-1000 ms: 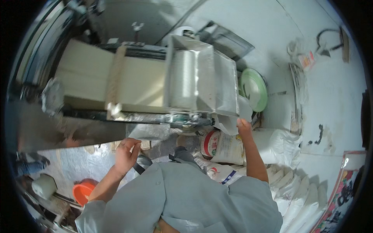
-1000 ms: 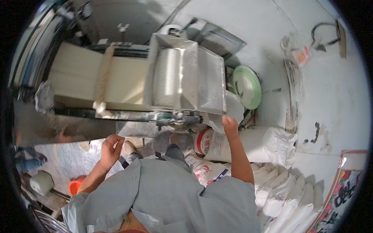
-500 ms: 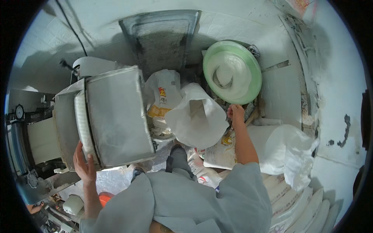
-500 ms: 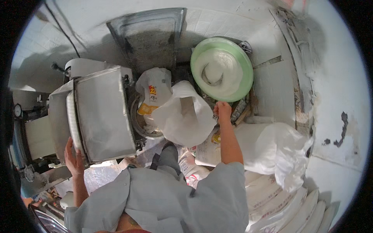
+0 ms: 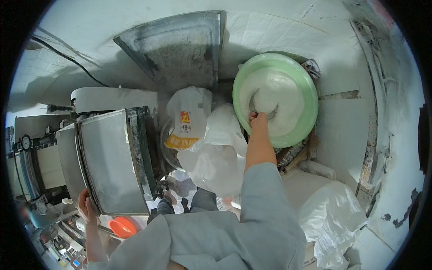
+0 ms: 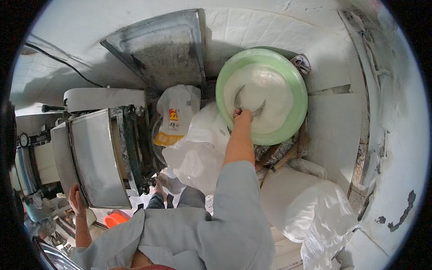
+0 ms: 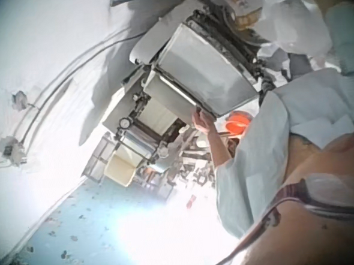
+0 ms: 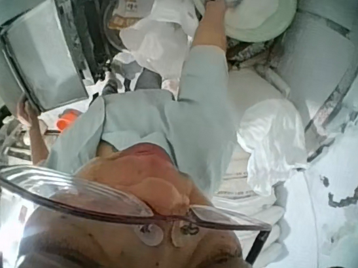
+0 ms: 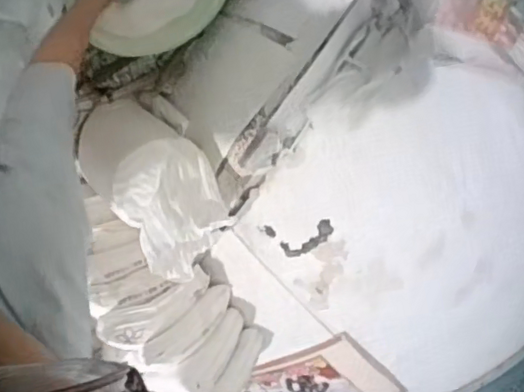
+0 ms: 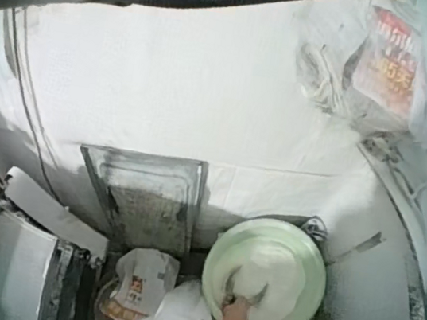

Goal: The person operates a dough sheeter, feeding a large sheet of dough through the rollers and adjusting the machine settings. They repeatedly fold and pass the dough through the machine, occasionally adding flour to prevent sticking. A second person is visible in the background.

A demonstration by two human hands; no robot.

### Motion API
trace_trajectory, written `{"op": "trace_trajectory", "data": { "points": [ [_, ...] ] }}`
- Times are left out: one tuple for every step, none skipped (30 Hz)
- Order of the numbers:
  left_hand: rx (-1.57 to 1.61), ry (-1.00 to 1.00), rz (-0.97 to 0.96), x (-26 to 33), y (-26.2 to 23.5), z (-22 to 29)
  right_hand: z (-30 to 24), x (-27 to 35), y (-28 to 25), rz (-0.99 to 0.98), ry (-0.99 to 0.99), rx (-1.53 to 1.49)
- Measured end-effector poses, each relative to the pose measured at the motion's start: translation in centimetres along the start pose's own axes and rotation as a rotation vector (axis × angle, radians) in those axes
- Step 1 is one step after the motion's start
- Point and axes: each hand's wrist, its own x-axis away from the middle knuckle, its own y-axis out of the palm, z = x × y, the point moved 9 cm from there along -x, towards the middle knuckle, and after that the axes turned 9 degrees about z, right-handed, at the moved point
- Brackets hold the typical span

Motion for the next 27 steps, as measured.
{"op": "trace_trajectory", "data": {
  "points": [
    [-0.025,-0.009,-0.005,0.2,-0.1,-0.4,-0.8,-0.8,-0.6,0.015,-0.041,0.084],
    [-0.050,-0.016,-0.011,0.3,-0.2,-0.8,-2.6,-1.6,-1.4,0.030,-0.080,0.166],
    [-0.069,-0.025,-0.014,0.6,-0.2,-0.9,-5.1,-2.5,-2.3,0.043,-0.126,0.250],
    [-0.109,-0.021,-0.022,0.4,-0.2,-0.6,-7.8,-3.3,-3.4,0.059,-0.172,0.331],
    [-0.152,-0.012,-0.031,-0.1,-0.3,0.3,-10.1,-4.0,-4.4,0.074,-0.213,0.409],
    [-0.200,-0.018,-0.028,0.4,-0.5,0.8,-13.5,-2.0,-4.3,0.102,-0.378,0.668],
    [-0.237,0.003,-0.017,1.0,-0.7,0.7,-17.3,1.0,-3.4,0.126,-0.550,0.926],
    [-0.260,0.052,-0.018,0.2,-0.6,0.2,-21.5,-0.8,-3.8,0.131,-0.633,1.225],
    [-0.287,0.096,-0.018,-0.2,-0.5,0.0,-26.0,-1.3,-3.5,0.221,-0.837,1.541],
    [-0.292,0.102,-0.023,-0.6,-0.2,-0.2,-28.4,-1.3,-2.8,0.312,-1.040,1.857],
    [-0.313,0.091,-0.020,-0.2,-0.4,0.0,-28.1,0.2,-1.6,0.274,-1.105,1.969],
    [-0.340,0.068,-0.013,0.9,-0.9,0.2,-27.5,4.5,0.3,0.222,-1.180,2.087],
    [-0.331,0.048,-0.012,1.3,-1.0,0.1,-27.0,7.5,0.9,0.192,-1.248,2.194],
    [-0.318,0.040,-0.014,1.1,-0.8,-0.1,-26.4,7.4,-0.1,0.186,-1.177,2.240],
    [-0.308,0.028,-0.014,1.1,-0.8,-0.2,-25.6,6.9,-0.9,0.174,-1.108,2.286],
    [-0.308,0.041,-0.012,1.0,-0.7,-0.1,-24.8,6.2,-1.7,0.159,-1.039,2.330],
    [-0.307,0.052,-0.010,1.0,-0.6,0.0,-24.2,4.7,-2.8,0.109,-0.943,2.187],
    [-0.306,0.064,-0.008,0.9,-0.6,0.1,-23.3,2.2,-4.3,0.063,-0.848,2.041],
    [-0.304,0.060,-0.017,0.8,-0.5,0.3,-22.1,-0.3,-5.5,0.019,-0.756,1.895],
    [-0.303,0.058,-0.026,0.5,-0.3,0.6,-20.7,-2.6,-6.6,-0.024,-0.664,1.745],
    [-0.304,0.059,-0.037,0.2,-0.3,0.9,-18.0,-4.0,-7.2,-0.101,-0.593,1.621],
    [-0.301,0.069,-0.046,-0.2,-0.2,1.1,-15.4,-5.4,-8.1,-0.166,-0.512,1.491],
    [-0.305,0.068,-0.048,-0.1,-0.1,1.3,-13.2,-4.6,-7.6,-0.158,-0.424,1.332],
    [-0.310,0.066,-0.049,0.3,-0.3,1.5,-11.2,-2.1,-6.5,-0.118,-0.347,1.181],
    [-0.307,0.060,-0.045,0.6,-0.4,1.2,-9.9,0.8,-5.8,-0.041,-0.299,1.031],
    [-0.302,0.059,-0.040,0.7,-0.5,0.7,-8.9,2.9,-5.1,-0.008,-0.284,0.963],
    [-0.298,0.058,-0.035,0.9,-0.5,0.5,-8.2,4.7,-4.3,0.016,-0.282,0.932]
  ]
}}
